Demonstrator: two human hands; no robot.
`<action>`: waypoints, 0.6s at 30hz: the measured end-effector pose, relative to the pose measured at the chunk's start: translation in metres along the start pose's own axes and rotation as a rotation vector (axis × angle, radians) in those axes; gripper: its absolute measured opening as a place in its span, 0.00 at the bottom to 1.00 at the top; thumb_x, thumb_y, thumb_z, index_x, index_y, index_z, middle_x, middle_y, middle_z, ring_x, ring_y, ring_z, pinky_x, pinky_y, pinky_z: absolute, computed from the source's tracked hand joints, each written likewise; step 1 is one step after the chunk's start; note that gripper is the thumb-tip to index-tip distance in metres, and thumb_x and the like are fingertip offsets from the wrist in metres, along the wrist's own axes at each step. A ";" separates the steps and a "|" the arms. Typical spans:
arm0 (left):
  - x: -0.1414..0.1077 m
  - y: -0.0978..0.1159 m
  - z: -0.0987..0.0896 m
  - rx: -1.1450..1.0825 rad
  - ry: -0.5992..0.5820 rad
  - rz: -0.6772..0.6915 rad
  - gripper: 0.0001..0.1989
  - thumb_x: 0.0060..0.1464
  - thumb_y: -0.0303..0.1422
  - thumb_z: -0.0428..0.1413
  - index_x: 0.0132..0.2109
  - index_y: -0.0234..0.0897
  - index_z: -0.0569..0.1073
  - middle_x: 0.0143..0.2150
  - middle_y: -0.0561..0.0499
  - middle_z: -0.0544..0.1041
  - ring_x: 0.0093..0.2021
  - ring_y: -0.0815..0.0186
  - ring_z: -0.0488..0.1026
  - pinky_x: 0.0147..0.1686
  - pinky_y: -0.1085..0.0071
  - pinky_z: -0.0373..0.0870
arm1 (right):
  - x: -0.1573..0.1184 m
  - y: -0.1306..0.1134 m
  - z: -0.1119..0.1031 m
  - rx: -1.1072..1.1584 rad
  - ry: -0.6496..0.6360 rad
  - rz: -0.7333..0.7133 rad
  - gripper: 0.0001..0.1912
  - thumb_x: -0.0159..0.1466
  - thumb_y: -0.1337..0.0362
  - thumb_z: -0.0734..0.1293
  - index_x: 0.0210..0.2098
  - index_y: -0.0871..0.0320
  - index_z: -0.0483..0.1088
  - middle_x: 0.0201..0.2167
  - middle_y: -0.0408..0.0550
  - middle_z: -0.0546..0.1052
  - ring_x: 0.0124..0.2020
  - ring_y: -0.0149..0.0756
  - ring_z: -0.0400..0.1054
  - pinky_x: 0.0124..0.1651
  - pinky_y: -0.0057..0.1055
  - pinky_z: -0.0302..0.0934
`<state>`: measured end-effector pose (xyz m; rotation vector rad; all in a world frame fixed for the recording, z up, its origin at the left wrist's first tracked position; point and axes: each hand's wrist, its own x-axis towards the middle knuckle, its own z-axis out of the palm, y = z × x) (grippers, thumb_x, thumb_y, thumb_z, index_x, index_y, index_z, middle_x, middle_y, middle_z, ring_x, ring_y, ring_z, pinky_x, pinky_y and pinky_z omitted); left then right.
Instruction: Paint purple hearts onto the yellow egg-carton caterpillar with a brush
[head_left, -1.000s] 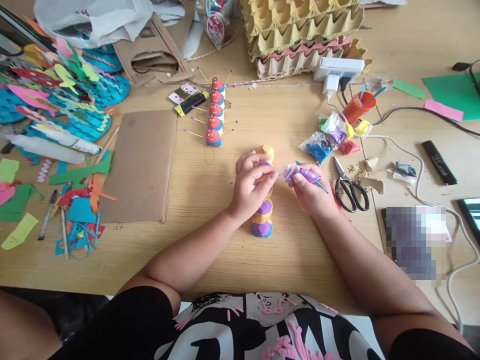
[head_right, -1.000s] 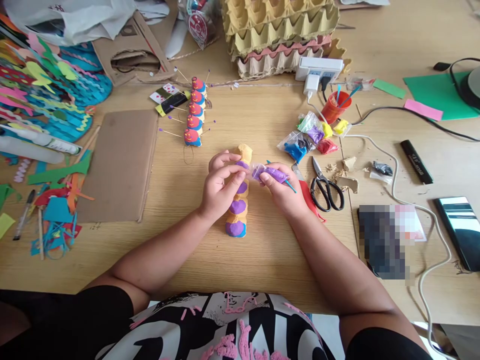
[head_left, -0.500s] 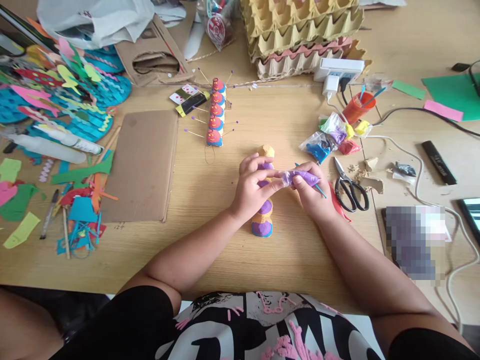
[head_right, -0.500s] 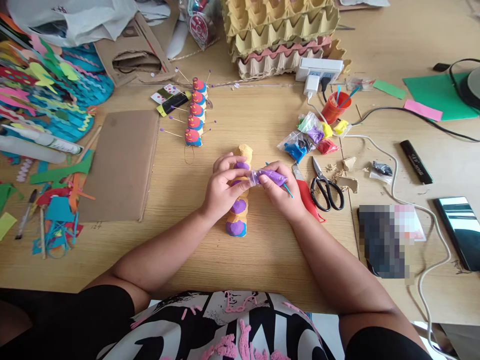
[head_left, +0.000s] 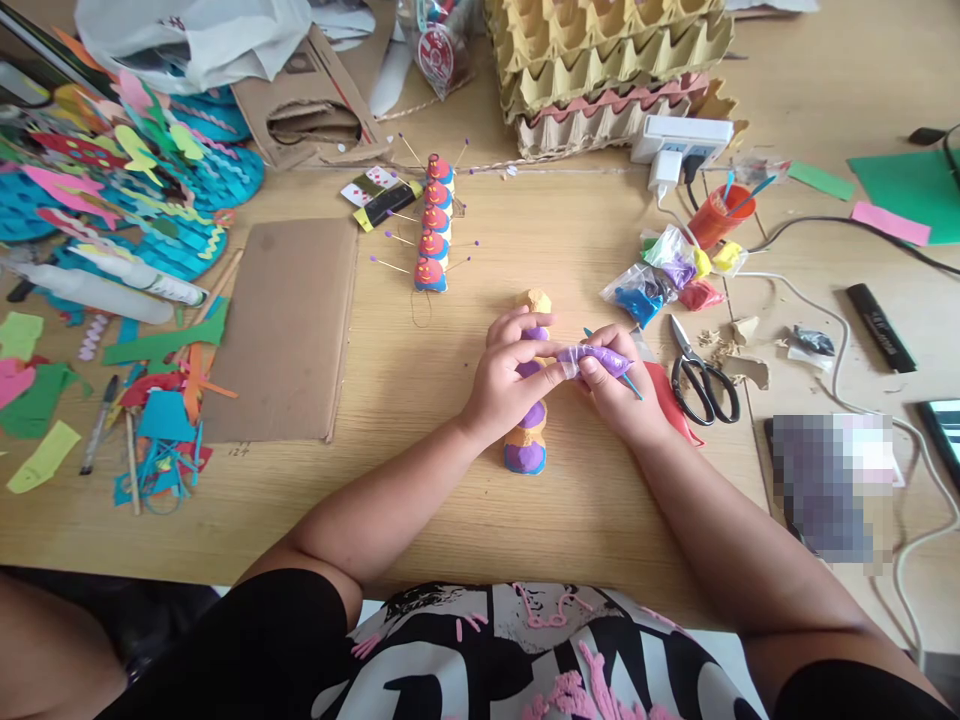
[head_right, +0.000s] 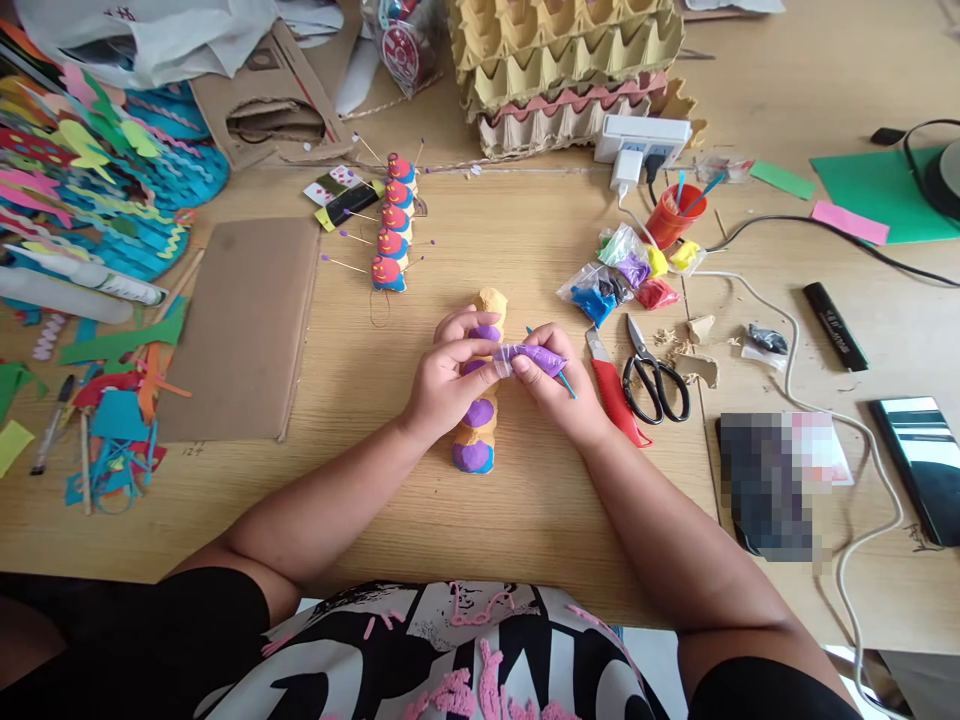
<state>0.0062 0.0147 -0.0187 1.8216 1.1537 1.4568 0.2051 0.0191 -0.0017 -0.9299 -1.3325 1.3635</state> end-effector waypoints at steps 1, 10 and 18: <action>-0.001 -0.001 0.001 -0.003 0.017 0.001 0.14 0.70 0.50 0.68 0.48 0.48 0.90 0.63 0.43 0.85 0.73 0.50 0.73 0.78 0.43 0.71 | 0.000 0.000 0.002 0.007 -0.001 0.008 0.29 0.68 0.34 0.80 0.40 0.48 0.69 0.29 0.39 0.73 0.27 0.35 0.63 0.33 0.36 0.57; -0.003 -0.003 -0.002 0.082 0.065 0.129 0.07 0.72 0.40 0.67 0.49 0.47 0.89 0.62 0.45 0.84 0.74 0.53 0.72 0.80 0.46 0.70 | -0.002 -0.008 0.008 -0.020 -0.003 -0.006 0.29 0.67 0.34 0.81 0.39 0.48 0.69 0.30 0.41 0.77 0.30 0.38 0.68 0.36 0.38 0.62; -0.001 -0.001 -0.003 0.171 0.023 0.152 0.12 0.74 0.45 0.66 0.56 0.48 0.88 0.71 0.44 0.80 0.77 0.51 0.70 0.81 0.44 0.68 | 0.002 -0.007 0.011 0.289 -0.054 0.155 0.29 0.64 0.38 0.84 0.36 0.50 0.69 0.27 0.38 0.78 0.26 0.33 0.66 0.32 0.33 0.58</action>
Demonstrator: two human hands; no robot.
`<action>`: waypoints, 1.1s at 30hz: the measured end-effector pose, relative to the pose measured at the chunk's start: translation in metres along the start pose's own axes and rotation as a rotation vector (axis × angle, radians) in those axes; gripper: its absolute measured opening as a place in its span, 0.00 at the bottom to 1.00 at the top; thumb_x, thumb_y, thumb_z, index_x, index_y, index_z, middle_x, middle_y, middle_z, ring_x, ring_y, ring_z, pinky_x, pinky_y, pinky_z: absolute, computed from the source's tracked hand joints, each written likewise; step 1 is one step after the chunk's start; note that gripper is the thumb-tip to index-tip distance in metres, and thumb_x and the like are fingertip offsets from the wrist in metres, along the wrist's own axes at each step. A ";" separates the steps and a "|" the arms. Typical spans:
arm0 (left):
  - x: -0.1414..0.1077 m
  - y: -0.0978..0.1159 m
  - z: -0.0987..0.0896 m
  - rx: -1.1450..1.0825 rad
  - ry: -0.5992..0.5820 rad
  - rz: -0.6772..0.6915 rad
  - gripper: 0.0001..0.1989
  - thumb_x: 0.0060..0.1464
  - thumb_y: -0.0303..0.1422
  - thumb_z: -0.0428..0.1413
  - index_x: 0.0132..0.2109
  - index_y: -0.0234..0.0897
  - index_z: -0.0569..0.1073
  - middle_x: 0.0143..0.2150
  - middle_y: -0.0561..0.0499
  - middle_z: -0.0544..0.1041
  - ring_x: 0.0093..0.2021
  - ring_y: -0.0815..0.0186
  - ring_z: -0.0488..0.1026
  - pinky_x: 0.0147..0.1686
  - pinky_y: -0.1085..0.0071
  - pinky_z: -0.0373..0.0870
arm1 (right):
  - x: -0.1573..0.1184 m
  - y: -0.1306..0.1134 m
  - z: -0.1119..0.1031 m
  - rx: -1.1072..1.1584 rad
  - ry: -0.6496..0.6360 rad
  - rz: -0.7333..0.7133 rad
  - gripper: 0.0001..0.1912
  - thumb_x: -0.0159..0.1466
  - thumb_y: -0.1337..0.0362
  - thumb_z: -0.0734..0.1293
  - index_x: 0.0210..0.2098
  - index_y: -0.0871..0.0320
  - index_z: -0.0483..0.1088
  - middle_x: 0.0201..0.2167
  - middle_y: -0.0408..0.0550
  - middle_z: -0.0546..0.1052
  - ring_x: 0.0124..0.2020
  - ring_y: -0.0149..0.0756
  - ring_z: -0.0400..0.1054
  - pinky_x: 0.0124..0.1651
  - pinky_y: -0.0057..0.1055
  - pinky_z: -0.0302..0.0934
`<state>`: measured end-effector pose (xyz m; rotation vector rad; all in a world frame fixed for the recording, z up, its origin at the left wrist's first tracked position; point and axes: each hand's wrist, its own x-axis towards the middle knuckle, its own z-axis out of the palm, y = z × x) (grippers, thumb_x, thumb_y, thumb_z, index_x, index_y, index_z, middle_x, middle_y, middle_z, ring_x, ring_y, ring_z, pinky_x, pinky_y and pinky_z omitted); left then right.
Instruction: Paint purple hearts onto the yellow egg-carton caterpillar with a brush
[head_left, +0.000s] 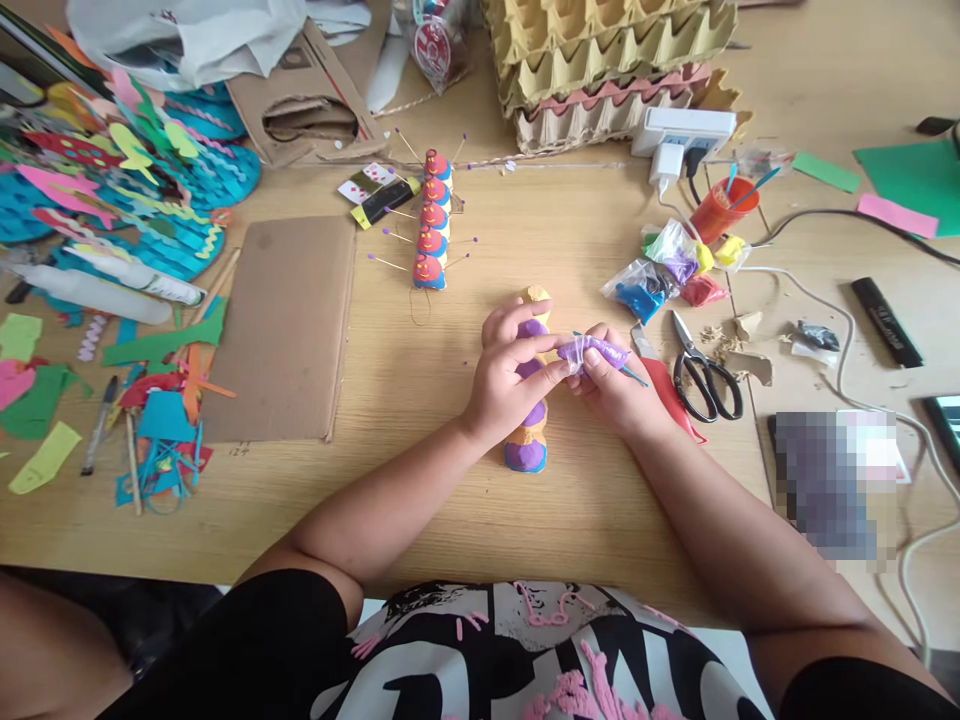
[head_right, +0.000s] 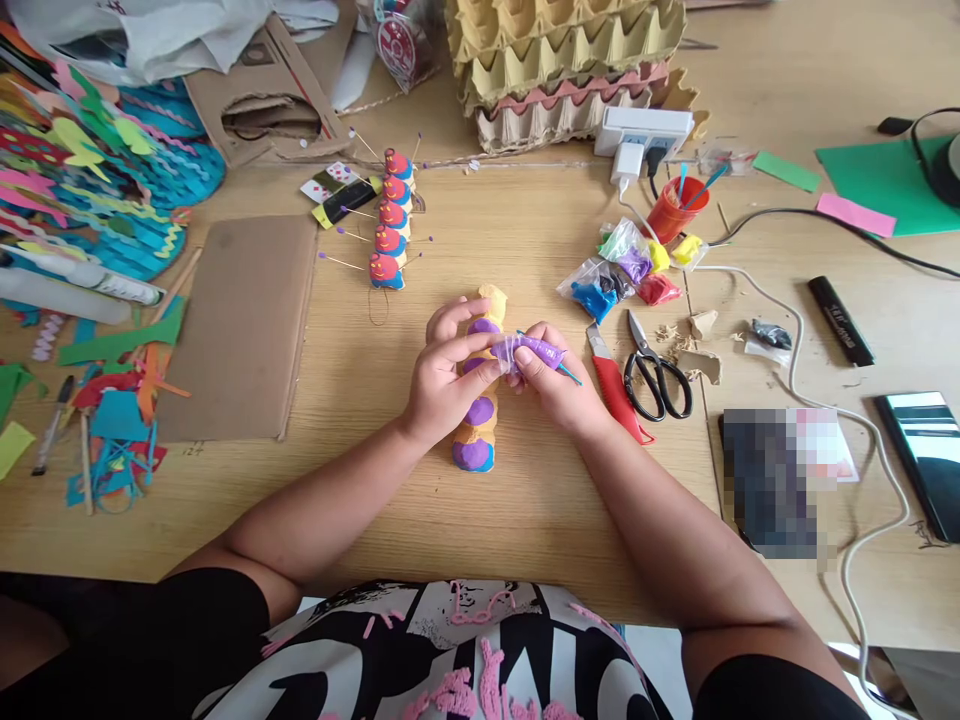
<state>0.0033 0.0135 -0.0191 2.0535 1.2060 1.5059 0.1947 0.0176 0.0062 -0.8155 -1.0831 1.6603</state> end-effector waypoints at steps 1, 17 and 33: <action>0.000 0.000 0.000 0.000 -0.006 0.005 0.13 0.74 0.45 0.65 0.57 0.48 0.88 0.71 0.44 0.80 0.78 0.51 0.70 0.81 0.44 0.68 | 0.000 -0.001 0.001 0.039 -0.010 0.030 0.30 0.63 0.39 0.85 0.35 0.50 0.68 0.27 0.38 0.77 0.26 0.33 0.66 0.31 0.32 0.57; 0.002 0.010 -0.007 0.023 -0.049 0.023 0.11 0.67 0.48 0.71 0.48 0.49 0.89 0.73 0.46 0.77 0.80 0.48 0.65 0.83 0.41 0.63 | -0.003 -0.011 -0.002 0.205 -0.361 0.330 0.31 0.67 0.34 0.80 0.27 0.52 0.71 0.17 0.35 0.63 0.20 0.29 0.50 0.31 0.33 0.61; 0.004 0.005 -0.001 -0.214 0.002 -0.181 0.18 0.74 0.53 0.63 0.48 0.44 0.87 0.60 0.42 0.84 0.76 0.51 0.73 0.80 0.44 0.68 | 0.000 0.007 0.010 0.175 0.088 0.109 0.31 0.60 0.38 0.86 0.34 0.50 0.69 0.25 0.37 0.74 0.26 0.33 0.67 0.31 0.30 0.67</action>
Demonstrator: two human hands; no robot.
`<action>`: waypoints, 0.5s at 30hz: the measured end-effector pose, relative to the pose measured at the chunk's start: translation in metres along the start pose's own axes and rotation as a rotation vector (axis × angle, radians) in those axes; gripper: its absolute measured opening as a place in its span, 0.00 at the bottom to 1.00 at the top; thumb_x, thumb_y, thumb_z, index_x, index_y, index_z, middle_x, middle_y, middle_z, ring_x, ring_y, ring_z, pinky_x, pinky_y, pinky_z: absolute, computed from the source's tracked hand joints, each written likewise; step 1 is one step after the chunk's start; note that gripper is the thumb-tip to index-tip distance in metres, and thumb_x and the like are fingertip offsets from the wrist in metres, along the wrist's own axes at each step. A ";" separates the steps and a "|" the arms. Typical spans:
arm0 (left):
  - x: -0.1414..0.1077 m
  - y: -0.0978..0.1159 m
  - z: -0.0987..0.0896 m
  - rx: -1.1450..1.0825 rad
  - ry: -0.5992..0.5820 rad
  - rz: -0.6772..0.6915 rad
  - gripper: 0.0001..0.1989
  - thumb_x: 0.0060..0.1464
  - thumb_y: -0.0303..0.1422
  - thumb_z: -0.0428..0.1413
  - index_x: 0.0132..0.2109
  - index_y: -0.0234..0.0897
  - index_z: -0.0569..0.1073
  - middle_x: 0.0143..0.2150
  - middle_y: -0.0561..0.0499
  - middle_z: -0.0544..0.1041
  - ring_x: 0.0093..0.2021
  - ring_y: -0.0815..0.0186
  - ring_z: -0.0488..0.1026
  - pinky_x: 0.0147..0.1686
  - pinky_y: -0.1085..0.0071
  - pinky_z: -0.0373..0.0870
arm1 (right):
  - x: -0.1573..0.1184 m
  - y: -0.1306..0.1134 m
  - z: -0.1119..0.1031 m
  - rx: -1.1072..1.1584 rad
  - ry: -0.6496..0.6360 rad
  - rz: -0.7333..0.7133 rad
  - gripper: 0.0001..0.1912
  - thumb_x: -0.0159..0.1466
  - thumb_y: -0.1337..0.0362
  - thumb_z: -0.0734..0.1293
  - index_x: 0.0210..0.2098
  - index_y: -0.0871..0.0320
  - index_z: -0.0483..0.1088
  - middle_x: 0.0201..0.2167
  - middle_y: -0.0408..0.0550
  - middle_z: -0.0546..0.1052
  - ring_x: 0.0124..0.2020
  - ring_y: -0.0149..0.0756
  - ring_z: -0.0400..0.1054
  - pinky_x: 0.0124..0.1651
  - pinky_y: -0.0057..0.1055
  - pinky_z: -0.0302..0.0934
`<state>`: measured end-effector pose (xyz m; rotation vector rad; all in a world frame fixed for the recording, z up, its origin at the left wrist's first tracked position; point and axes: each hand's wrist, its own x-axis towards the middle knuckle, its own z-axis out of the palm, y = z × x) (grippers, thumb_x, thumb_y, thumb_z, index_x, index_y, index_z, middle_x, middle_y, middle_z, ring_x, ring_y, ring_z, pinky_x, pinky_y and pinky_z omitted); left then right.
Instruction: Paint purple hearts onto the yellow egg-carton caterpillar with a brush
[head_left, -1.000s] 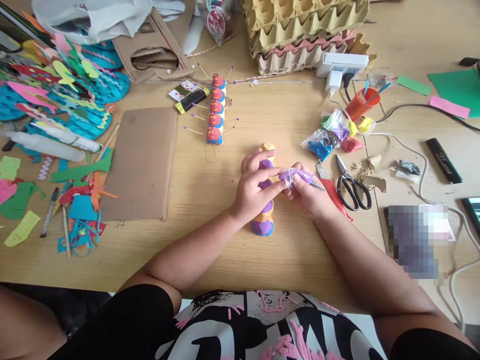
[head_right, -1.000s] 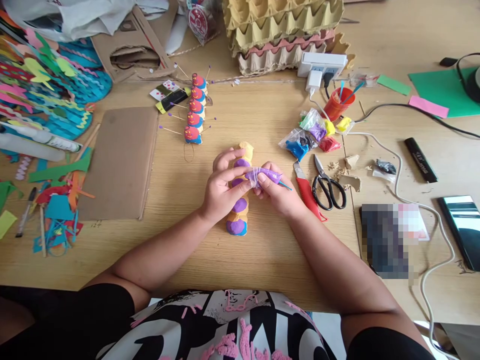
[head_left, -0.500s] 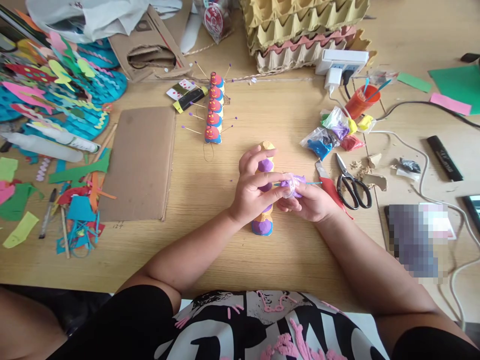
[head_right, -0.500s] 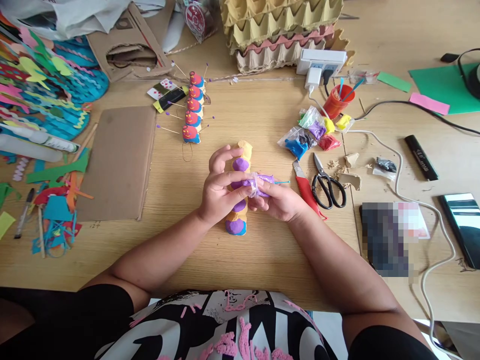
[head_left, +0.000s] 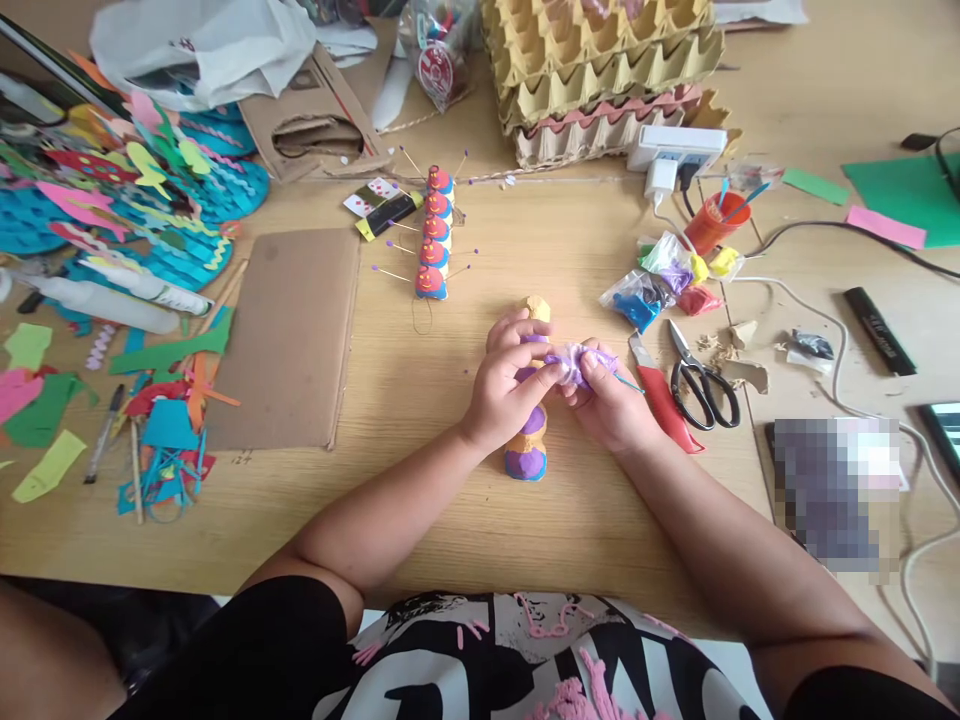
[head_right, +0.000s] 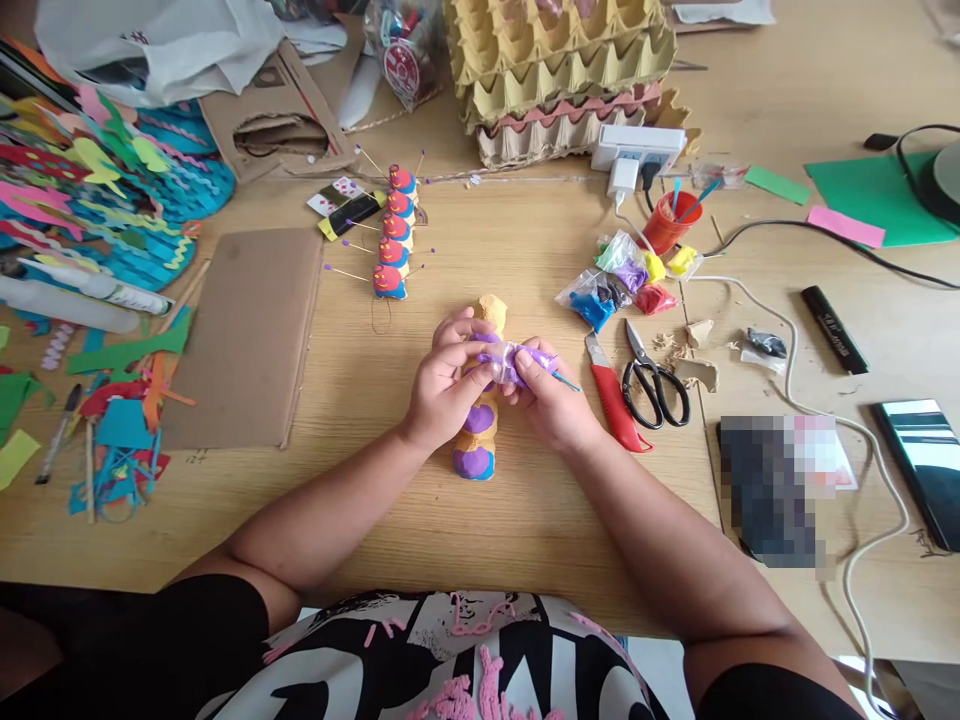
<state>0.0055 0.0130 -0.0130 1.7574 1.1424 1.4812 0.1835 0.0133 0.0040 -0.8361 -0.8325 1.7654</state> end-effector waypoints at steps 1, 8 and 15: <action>0.001 0.000 0.000 -0.043 0.004 -0.050 0.20 0.73 0.55 0.64 0.47 0.43 0.86 0.59 0.42 0.84 0.75 0.51 0.74 0.81 0.45 0.68 | 0.003 -0.001 -0.003 0.006 0.055 -0.032 0.31 0.60 0.38 0.86 0.34 0.50 0.69 0.25 0.37 0.73 0.27 0.33 0.67 0.33 0.31 0.69; 0.006 -0.001 0.001 -0.221 0.150 -0.190 0.21 0.73 0.57 0.63 0.51 0.44 0.81 0.61 0.43 0.85 0.69 0.56 0.81 0.69 0.57 0.79 | 0.014 -0.007 -0.019 0.018 0.234 -0.260 0.28 0.61 0.37 0.85 0.37 0.48 0.72 0.29 0.37 0.75 0.31 0.33 0.71 0.44 0.32 0.78; 0.000 0.003 0.007 -0.268 0.061 -0.138 0.36 0.67 0.55 0.71 0.72 0.47 0.70 0.65 0.40 0.85 0.64 0.55 0.86 0.59 0.63 0.84 | 0.000 0.002 -0.002 -0.014 0.064 -0.140 0.25 0.61 0.42 0.86 0.44 0.48 0.78 0.41 0.44 0.85 0.41 0.38 0.80 0.50 0.38 0.81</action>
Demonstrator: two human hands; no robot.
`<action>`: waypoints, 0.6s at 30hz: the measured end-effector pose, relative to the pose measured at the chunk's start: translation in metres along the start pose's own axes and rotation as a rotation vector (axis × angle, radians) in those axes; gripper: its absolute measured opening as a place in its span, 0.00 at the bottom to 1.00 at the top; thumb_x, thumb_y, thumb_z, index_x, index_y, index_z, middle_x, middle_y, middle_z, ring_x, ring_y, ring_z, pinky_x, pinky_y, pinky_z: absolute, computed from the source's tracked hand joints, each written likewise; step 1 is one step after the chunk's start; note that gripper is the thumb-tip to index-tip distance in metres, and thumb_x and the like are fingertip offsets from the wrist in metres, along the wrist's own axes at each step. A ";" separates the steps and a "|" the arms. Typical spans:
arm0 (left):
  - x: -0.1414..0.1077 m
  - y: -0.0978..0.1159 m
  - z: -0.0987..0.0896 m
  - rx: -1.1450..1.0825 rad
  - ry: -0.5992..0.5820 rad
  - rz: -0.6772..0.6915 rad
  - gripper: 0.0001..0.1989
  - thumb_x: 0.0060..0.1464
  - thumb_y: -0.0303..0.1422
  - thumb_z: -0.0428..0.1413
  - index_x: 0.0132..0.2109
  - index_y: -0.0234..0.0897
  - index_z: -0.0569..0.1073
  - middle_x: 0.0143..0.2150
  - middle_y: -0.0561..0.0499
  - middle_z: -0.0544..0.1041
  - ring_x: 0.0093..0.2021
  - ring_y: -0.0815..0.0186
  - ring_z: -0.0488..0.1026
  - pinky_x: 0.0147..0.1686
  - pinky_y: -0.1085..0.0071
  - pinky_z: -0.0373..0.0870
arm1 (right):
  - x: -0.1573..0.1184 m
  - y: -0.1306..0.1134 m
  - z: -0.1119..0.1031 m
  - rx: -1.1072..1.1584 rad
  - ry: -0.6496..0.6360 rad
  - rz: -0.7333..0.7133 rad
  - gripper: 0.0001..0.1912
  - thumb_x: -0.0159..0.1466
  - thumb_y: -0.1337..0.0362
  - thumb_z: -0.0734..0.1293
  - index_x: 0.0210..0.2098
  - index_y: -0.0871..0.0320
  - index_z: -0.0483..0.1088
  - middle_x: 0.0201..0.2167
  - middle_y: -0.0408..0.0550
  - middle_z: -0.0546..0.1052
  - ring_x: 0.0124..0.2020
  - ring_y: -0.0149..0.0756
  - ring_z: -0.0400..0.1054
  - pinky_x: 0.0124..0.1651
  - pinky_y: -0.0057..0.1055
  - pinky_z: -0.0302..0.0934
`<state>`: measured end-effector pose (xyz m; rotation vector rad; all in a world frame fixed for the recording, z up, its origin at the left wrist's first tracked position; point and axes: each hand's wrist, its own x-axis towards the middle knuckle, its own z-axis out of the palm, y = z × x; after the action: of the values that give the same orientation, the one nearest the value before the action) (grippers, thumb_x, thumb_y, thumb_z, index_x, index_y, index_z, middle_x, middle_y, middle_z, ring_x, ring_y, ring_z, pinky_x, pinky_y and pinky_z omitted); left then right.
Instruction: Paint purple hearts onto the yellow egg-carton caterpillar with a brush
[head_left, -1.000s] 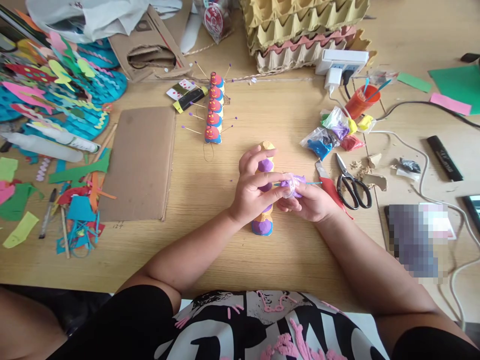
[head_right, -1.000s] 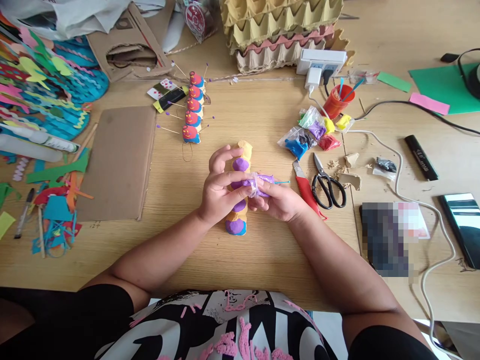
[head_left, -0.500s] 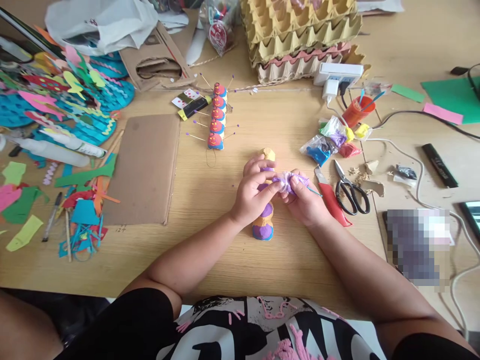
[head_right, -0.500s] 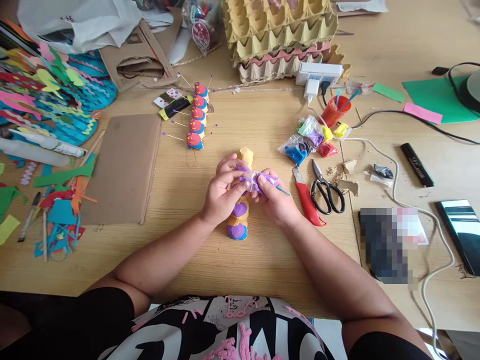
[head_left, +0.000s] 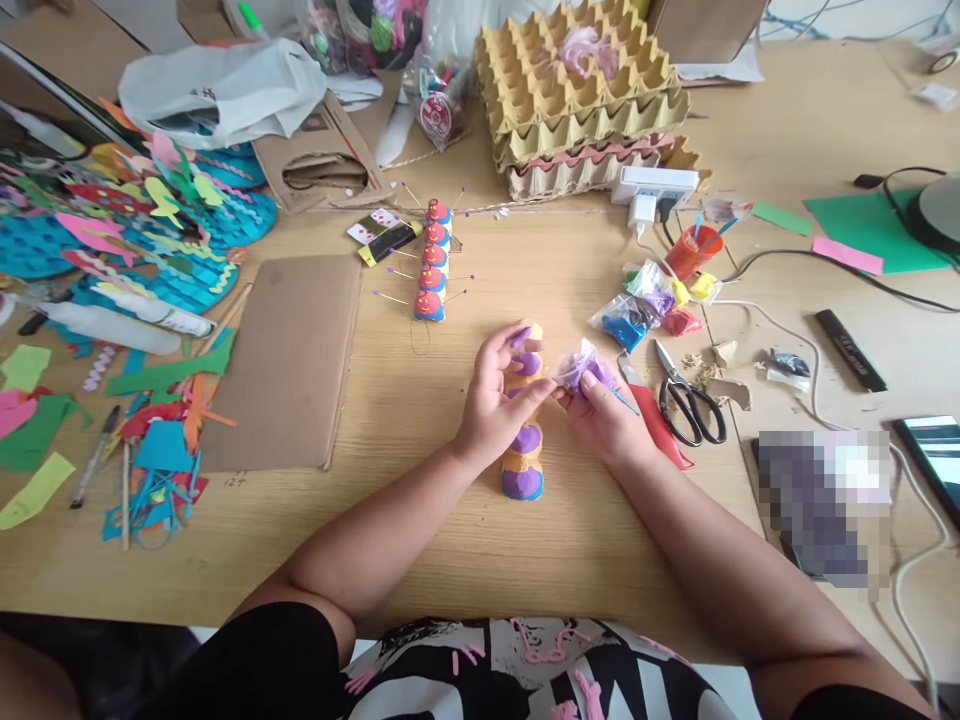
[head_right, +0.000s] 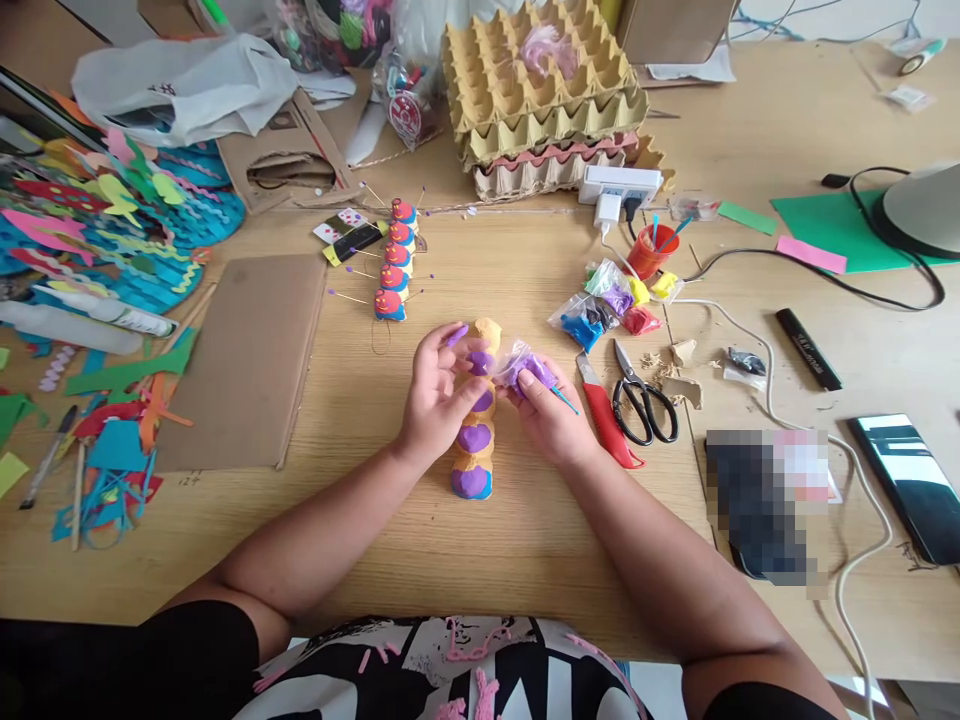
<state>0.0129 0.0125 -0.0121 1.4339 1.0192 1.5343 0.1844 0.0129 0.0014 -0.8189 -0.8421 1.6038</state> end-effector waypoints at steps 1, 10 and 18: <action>-0.001 0.001 0.001 0.007 -0.021 0.011 0.39 0.66 0.55 0.71 0.75 0.48 0.68 0.63 0.40 0.86 0.62 0.56 0.87 0.56 0.63 0.85 | -0.001 0.000 0.001 0.009 -0.007 0.014 0.25 0.60 0.43 0.87 0.45 0.47 0.79 0.43 0.44 0.86 0.44 0.40 0.81 0.52 0.40 0.81; -0.002 0.003 0.003 0.003 0.030 -0.022 0.32 0.68 0.52 0.70 0.70 0.48 0.71 0.47 0.50 0.87 0.48 0.62 0.88 0.53 0.65 0.87 | -0.002 0.006 -0.011 -0.209 0.039 -0.060 0.20 0.62 0.46 0.87 0.41 0.48 0.82 0.38 0.41 0.84 0.40 0.39 0.79 0.52 0.39 0.77; -0.003 0.001 0.002 -0.029 -0.140 -0.086 0.31 0.70 0.52 0.69 0.70 0.48 0.69 0.41 0.53 0.83 0.41 0.65 0.85 0.47 0.67 0.84 | 0.002 -0.008 -0.016 -0.286 0.014 -0.135 0.21 0.62 0.42 0.87 0.37 0.49 0.82 0.34 0.43 0.83 0.30 0.35 0.73 0.33 0.33 0.72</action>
<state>0.0150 0.0091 -0.0120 1.4374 0.9583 1.3624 0.2010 0.0181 -0.0002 -0.9507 -1.1099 1.3756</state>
